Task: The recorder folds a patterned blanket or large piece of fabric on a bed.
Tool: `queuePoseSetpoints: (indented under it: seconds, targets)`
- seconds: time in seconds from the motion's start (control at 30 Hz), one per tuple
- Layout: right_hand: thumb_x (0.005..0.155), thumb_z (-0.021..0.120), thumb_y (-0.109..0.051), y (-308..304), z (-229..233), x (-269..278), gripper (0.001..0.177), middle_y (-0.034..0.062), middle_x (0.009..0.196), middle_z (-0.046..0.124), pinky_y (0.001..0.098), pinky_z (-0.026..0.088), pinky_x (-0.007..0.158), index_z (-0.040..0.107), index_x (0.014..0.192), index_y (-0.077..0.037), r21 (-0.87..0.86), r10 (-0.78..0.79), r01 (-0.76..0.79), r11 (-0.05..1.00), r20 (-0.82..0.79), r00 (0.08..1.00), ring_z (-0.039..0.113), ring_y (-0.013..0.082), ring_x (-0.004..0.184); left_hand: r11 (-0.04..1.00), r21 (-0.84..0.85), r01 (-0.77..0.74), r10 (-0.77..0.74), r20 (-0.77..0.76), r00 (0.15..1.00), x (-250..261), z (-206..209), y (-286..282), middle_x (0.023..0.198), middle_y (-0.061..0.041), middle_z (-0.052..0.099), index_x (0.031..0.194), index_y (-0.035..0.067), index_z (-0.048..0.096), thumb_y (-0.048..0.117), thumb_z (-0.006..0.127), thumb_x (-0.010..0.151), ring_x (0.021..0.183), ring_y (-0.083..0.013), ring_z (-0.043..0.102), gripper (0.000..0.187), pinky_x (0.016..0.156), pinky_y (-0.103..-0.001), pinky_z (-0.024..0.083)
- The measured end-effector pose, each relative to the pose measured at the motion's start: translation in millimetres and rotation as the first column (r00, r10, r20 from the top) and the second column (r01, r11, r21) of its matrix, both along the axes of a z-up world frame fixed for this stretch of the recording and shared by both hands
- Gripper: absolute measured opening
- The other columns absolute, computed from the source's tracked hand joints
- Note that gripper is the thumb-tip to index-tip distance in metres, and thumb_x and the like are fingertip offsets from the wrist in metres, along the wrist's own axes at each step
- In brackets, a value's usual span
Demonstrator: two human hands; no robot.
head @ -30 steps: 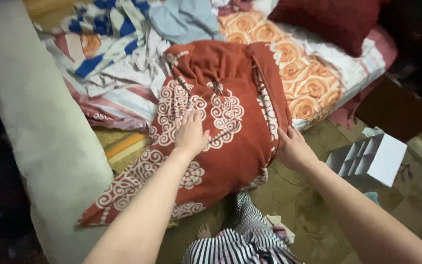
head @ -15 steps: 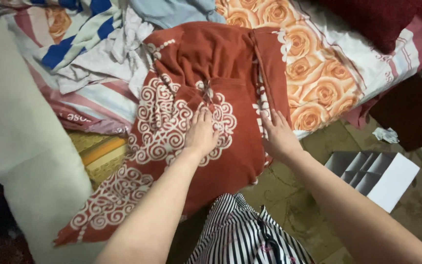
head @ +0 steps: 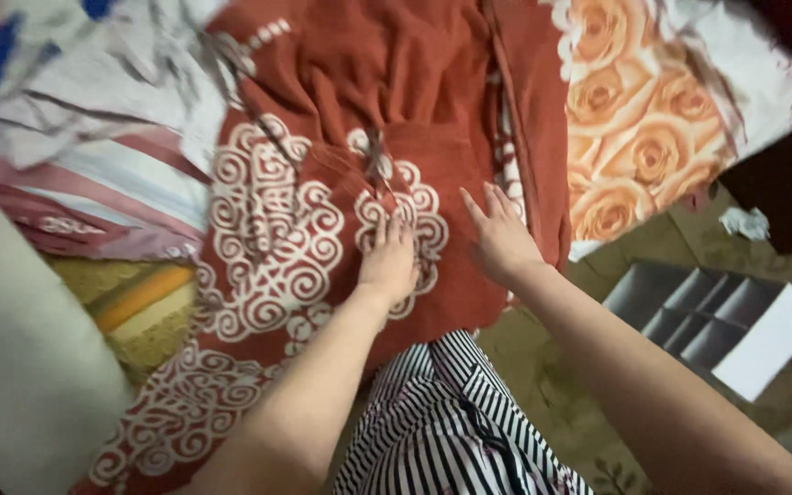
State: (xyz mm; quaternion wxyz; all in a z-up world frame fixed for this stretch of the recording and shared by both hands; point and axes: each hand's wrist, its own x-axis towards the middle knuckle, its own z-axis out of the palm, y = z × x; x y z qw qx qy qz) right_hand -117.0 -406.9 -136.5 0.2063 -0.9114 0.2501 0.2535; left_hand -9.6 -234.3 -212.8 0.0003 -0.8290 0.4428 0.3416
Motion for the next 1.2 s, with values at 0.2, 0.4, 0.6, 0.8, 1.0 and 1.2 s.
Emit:
queuePoseSetpoints:
  seconds: [0.2,0.4,0.6,0.8,1.0,1.2]
  targets:
    - [0.084,0.071,-0.015,4.4,-19.3,3.0,0.094,0.0287,0.162,0.016,0.046,0.016,0.124,0.017,0.161,-0.013,0.025,0.034,-0.035,0.999,0.03,0.999,0.012,0.0421,0.153,0.955,0.29,0.06,-0.023,-0.132,0.991,5.2,31.1,-22.1,0.169,-0.02,-0.003,0.16,0.008,0.012,0.042,0.084,0.078,0.155,-0.0425,-0.002,0.114,0.117,-0.07,0.016]
    - [0.083,0.07,-0.01,3.3,-24.4,-6.3,0.097,0.0282,0.166,0.017,0.0431,0.018,0.127,0.017,0.164,-0.014,-0.009,0.086,-0.086,0.996,0.029,0.996,0.014,0.0404,0.156,0.999,-0.033,-0.005,0.004,-0.027,1.0,-4.3,-46.8,6.1,0.156,-0.022,0.033,0.135,0.007,0.052,0.011,0.067,0.092,0.146,-0.0474,0.027,0.045,0.111,-0.059,0.035]
    - [0.071,0.085,-0.021,12.9,30.4,12.6,0.115,0.0273,0.164,0.01,0.0492,0.021,0.123,0.015,0.161,-0.023,0.039,0.096,-0.1,0.994,0.081,0.992,0.009,0.0417,0.154,0.799,-0.203,-0.566,0.425,-0.476,0.77,21.4,59.2,3.6,0.087,-0.011,0.073,0.09,0.005,0.072,-0.002,0.064,0.082,0.084,-0.0216,0.068,0.012,0.074,-0.034,0.051]
    - [0.07,0.088,-0.029,42.2,82.5,24.2,0.1,0.0167,0.17,0.011,0.0598,0.022,0.119,0.037,0.156,-0.031,0.037,0.334,-0.364,0.931,0.32,0.887,0.009,0.0382,0.155,0.551,-0.331,-0.766,0.278,-0.793,0.543,36.0,78.1,45.1,0.07,0.001,0.061,0.075,0.004,0.066,-0.005,0.052,0.078,0.068,-0.0087,0.054,0.017,0.061,-0.024,0.04]
    - [0.073,0.085,-0.034,86.9,117.3,27.3,0.076,0.0123,0.158,0.041,0.057,0.023,0.121,0.057,0.142,-0.02,0.09,0.48,-0.554,0.828,0.397,0.782,0.028,0.0298,0.149,0.474,-0.402,-0.783,0.211,-0.812,0.545,53.8,193.0,73.1,0.073,0.001,0.064,0.075,0.004,0.067,-0.002,0.055,0.078,0.07,-0.0092,0.057,0.013,0.065,-0.023,0.045]
    - [0.075,0.08,-0.031,102.6,147.0,23.1,0.055,0.019,0.104,0.075,0.046,0.048,0.102,0.066,0.126,-0.015,0.208,0.338,-0.46,0.863,0.439,0.833,0.068,0.0376,0.103,0.277,-0.487,-0.828,0.348,-0.752,0.559,95.5,247.5,118.4,0.078,-0.001,0.067,0.073,0.004,0.065,0.0,0.054,0.077,0.075,-0.0106,0.062,0.012,0.073,-0.023,0.051]
